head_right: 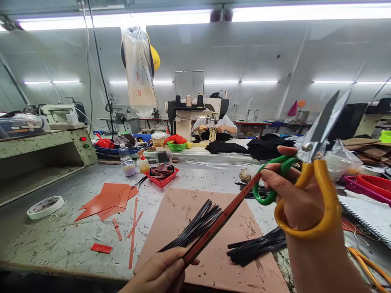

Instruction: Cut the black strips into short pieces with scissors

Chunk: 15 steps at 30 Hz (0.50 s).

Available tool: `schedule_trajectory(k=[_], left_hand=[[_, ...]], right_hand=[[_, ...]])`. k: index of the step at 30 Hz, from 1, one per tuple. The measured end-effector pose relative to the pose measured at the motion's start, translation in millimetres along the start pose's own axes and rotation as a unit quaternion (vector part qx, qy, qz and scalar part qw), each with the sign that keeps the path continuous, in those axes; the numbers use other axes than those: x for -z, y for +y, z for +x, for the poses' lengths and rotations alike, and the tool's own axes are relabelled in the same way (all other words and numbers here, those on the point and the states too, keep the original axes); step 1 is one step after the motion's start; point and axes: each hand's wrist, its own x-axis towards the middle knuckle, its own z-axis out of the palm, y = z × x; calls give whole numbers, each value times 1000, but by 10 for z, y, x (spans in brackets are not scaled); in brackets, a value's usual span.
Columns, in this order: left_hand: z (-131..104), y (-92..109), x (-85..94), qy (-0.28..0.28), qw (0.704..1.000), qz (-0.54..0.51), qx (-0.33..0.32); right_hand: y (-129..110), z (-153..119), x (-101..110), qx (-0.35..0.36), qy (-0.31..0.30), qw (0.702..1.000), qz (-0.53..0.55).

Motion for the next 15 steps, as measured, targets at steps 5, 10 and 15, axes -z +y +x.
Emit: schedule_trajectory(k=[5,10,15], left_hand=[[252,118,-117,-14,999,-38,20],[368,184,-125,-30,991,-126,42],[332,196,-61,-34,985,-146,88]], right_hand=[[-136,131,136,17,37,999,-30],[-76,267,210,39,-6,999,-27],[3,313,187,22,-31,999,-15]])
